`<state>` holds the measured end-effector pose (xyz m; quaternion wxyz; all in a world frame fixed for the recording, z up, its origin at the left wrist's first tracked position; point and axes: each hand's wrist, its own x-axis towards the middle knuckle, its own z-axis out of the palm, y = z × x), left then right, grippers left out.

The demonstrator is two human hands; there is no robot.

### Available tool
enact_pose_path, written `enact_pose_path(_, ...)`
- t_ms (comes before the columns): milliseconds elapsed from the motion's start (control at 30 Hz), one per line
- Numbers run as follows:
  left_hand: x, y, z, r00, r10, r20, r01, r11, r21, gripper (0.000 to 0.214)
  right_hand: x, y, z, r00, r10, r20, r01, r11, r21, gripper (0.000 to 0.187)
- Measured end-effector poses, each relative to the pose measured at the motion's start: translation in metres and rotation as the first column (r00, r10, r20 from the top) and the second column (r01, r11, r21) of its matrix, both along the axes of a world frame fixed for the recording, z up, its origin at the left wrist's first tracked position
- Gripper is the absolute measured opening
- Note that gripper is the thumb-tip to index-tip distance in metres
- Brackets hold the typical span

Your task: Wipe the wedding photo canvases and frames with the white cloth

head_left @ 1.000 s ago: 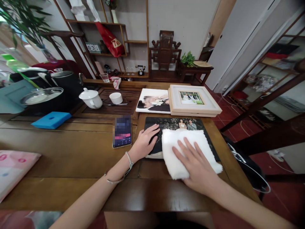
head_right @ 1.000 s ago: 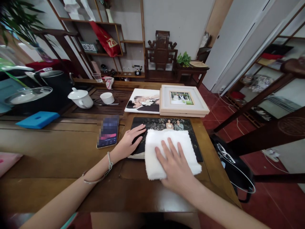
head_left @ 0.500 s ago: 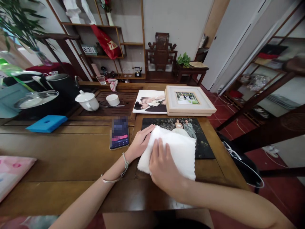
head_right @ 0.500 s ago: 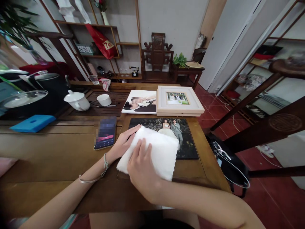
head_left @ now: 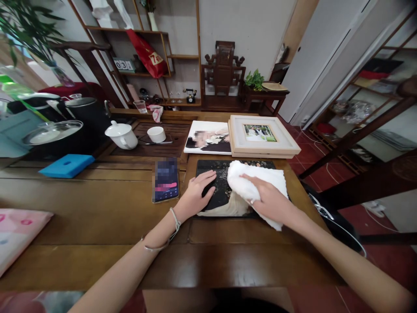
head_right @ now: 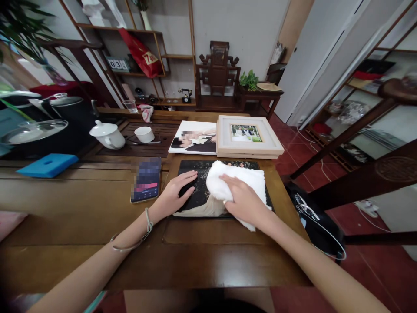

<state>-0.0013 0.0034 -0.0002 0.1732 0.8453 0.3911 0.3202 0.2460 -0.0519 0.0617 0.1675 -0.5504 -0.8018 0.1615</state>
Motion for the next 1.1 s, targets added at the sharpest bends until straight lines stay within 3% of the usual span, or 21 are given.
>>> enact_pose_path(67, 0.000, 0.000, 0.000, 1.000, 0.000, -0.001, 0.000, 1.000, -0.001, 0.037, -0.006, 0.021, 0.007, 0.997, -0.038, -0.061, 0.036, 0.999, -0.033, 0.047)
enact_pose_path(167, 0.000, 0.000, 0.003, 1.000, -0.005, -0.003, 0.005, 1.000, -0.001, 0.036, -0.026, 0.051, 0.015, 0.995, 0.015, -0.100, -0.020, 0.998, -0.052, 0.023)
enact_pose_path(300, 0.001, 0.000, 0.008, 1.000, -0.011, -0.014, 0.011, 1.000, 0.005, 0.031, -0.051, 0.080, 0.012, 0.990, 0.085, -0.112, -0.090, 0.995, -0.041, 0.023)
enact_pose_path(433, 0.001, 0.000, 0.010, 1.000, -0.019, -0.021, 0.019, 1.000, 0.001, 0.030, -0.051, 0.087, 0.001, 0.981, 0.144, -0.127, -0.146, 0.989, -0.008, 0.028)
enact_pose_path(600, -0.001, 0.000, 0.005, 1.000, -0.004, -0.010, 0.004, 1.000, -0.007, 0.034, -0.006, 0.064, -0.009, 0.985, 0.124, -0.117, -0.122, 0.992, 0.024, 0.056)
enact_pose_path(800, -0.001, -0.001, 0.003, 1.000, -0.001, 0.010, 0.001, 1.000, -0.020, 0.034, 0.055, 0.033, -0.020, 0.995, -0.048, -0.084, 0.055, 0.996, 0.074, 0.066)
enact_pose_path(867, -0.001, -0.001, 0.003, 1.000, 0.000, 0.015, 0.000, 1.000, -0.020, 0.034, 0.053, 0.015, -0.023, 0.999, -0.030, -0.042, 0.035, 0.991, 0.131, 0.072)
enact_pose_path(967, -0.001, 0.000, 0.003, 1.000, 0.002, 0.015, -0.002, 1.000, -0.019, 0.034, 0.029, -0.023, -0.022, 0.985, 0.165, 0.055, -0.173, 0.969, 0.175, 0.086)
enact_pose_path(1100, 0.000, 0.001, 0.004, 1.000, -0.008, 0.004, 0.008, 1.000, -0.017, 0.033, -0.002, -0.056, -0.012, 0.929, 0.361, 0.085, -0.366, 0.929, 0.053, 0.095)
